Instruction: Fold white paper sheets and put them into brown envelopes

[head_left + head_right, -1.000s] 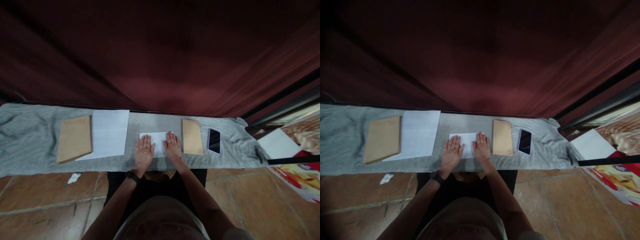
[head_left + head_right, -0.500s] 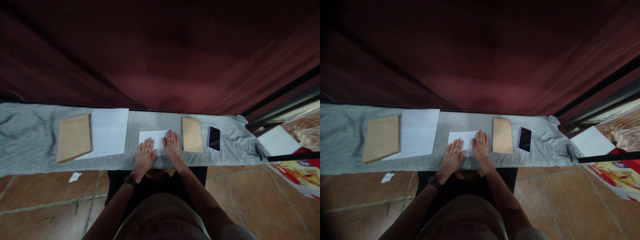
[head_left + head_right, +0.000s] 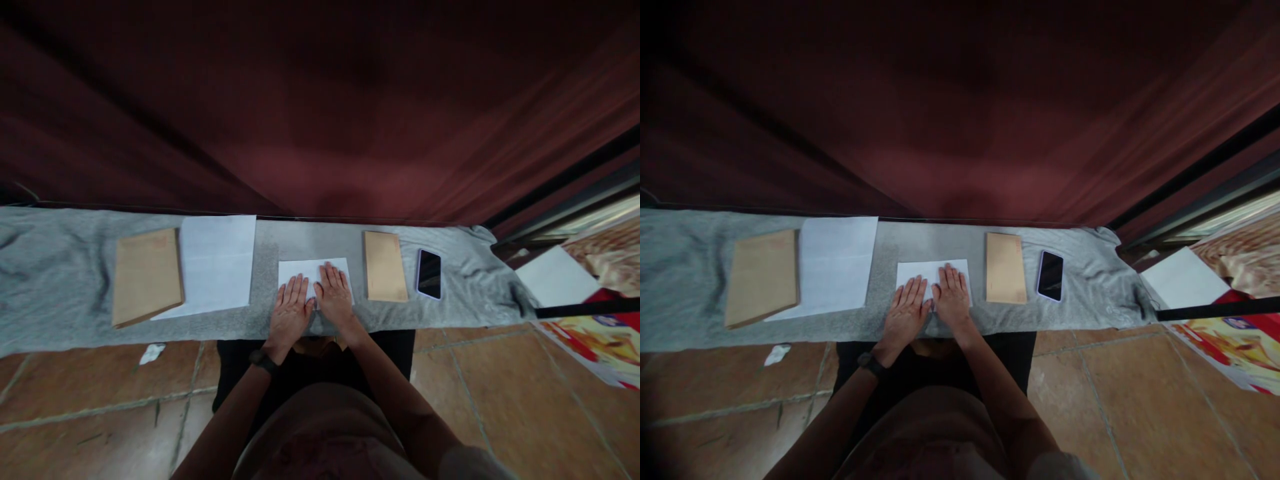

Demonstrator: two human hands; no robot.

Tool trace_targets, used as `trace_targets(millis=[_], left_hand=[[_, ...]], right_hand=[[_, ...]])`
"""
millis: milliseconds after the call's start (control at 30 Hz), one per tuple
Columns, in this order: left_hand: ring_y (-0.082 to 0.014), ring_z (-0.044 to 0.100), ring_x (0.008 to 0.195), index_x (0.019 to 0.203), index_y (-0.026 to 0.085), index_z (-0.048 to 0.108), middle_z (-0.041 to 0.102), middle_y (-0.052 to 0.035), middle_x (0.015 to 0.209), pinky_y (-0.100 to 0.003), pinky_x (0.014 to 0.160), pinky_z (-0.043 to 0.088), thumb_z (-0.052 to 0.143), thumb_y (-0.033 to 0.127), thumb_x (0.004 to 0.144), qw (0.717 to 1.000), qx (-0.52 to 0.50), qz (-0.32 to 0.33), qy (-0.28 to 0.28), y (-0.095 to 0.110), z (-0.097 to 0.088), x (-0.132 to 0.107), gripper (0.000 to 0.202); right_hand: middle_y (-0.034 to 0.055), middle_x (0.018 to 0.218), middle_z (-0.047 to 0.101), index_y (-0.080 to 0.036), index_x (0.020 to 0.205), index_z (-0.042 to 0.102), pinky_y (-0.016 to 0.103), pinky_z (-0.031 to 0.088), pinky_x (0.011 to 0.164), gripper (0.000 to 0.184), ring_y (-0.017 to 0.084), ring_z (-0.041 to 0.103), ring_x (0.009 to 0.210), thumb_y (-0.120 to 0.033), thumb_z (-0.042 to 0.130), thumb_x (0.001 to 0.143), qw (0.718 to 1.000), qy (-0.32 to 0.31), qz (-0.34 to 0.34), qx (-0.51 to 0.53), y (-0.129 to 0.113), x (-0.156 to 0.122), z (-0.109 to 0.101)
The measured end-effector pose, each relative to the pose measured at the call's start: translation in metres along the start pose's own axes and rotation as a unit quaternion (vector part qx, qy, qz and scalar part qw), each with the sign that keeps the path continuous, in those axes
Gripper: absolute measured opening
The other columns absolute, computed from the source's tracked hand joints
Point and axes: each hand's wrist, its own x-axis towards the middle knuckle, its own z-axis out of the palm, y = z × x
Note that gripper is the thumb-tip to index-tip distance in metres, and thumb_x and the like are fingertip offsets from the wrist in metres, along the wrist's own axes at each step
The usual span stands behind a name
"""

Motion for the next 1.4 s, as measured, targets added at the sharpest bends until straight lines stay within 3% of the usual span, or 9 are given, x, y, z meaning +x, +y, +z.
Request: trace_targets(millis=[333, 500, 667, 800, 1033, 1400], left_hand=[[-0.0273, 0.030, 0.157, 0.160, 0.011, 0.038, 0.037, -0.0127, 0.166, -0.050, 0.130, 0.022, 0.033, 0.038, 0.105, 1.000, 0.006, -0.001, -0.002, 0.002, -0.002, -0.001, 0.061], [-0.0285, 0.033, 0.156, 0.161, 0.016, 0.037, 0.040, -0.0122, 0.164, -0.055, 0.129, 0.021, 0.033, 0.037, 0.105, 1.000, -0.002, -0.015, -0.004, 0.005, -0.004, 0.003, 0.060], [-0.0253, 0.027, 0.158, 0.162, 0.012, 0.034, 0.034, -0.0121, 0.168, -0.049, 0.130, 0.023, 0.030, 0.033, 0.106, 1.000, -0.025, 0.016, -0.003, 0.021, 0.000, 0.027, 0.060], [-0.0260, 0.026, 0.159, 0.161, 0.014, 0.035, 0.038, -0.0109, 0.167, -0.052, 0.130, 0.021, 0.029, 0.033, 0.105, 0.999, -0.037, 0.033, -0.021, 0.029, 0.010, 0.050, 0.060], [-0.0275, 0.028, 0.158, 0.160, 0.010, 0.037, 0.038, -0.0140, 0.166, -0.051, 0.130, 0.020, 0.029, 0.042, 0.106, 0.999, -0.023, 0.024, -0.015, 0.017, 0.017, 0.063, 0.063], [-0.0291, 0.027, 0.158, 0.161, 0.014, 0.037, 0.038, -0.0130, 0.166, -0.053, 0.129, 0.021, 0.031, 0.050, 0.105, 1.000, -0.006, -0.011, 0.012, -0.004, 0.013, 0.053, 0.066]], right_hand=[[0.0193, 0.165, 0.038, -0.007, 0.160, 0.036, 0.051, 0.026, 0.125, 0.060, 0.031, 0.036, 0.153, -0.037, 0.040, 0.109, 0.997, 0.039, 0.061, -0.026, 0.020, -0.021, -0.009], [0.0192, 0.163, 0.041, -0.008, 0.160, 0.036, 0.052, 0.028, 0.124, 0.060, 0.030, 0.038, 0.152, -0.038, 0.039, 0.109, 0.997, 0.046, 0.065, -0.020, 0.022, -0.027, -0.011], [0.0203, 0.164, 0.039, -0.005, 0.160, 0.036, 0.051, 0.026, 0.125, 0.062, 0.031, 0.036, 0.153, -0.038, 0.042, 0.108, 0.997, 0.034, 0.066, -0.030, 0.020, -0.026, -0.014], [0.0199, 0.165, 0.038, -0.007, 0.160, 0.036, 0.050, 0.026, 0.125, 0.060, 0.030, 0.037, 0.153, -0.036, 0.041, 0.108, 0.996, 0.027, 0.074, -0.037, 0.019, -0.025, -0.015], [0.0192, 0.164, 0.040, -0.006, 0.159, 0.038, 0.051, 0.028, 0.124, 0.061, 0.031, 0.039, 0.152, -0.040, 0.040, 0.108, 0.996, 0.035, 0.072, -0.037, 0.020, -0.025, -0.013], [0.0185, 0.163, 0.041, -0.008, 0.160, 0.037, 0.051, 0.028, 0.124, 0.060, 0.031, 0.040, 0.151, -0.038, 0.040, 0.108, 0.996, 0.047, 0.068, -0.035, 0.020, -0.025, -0.014]])
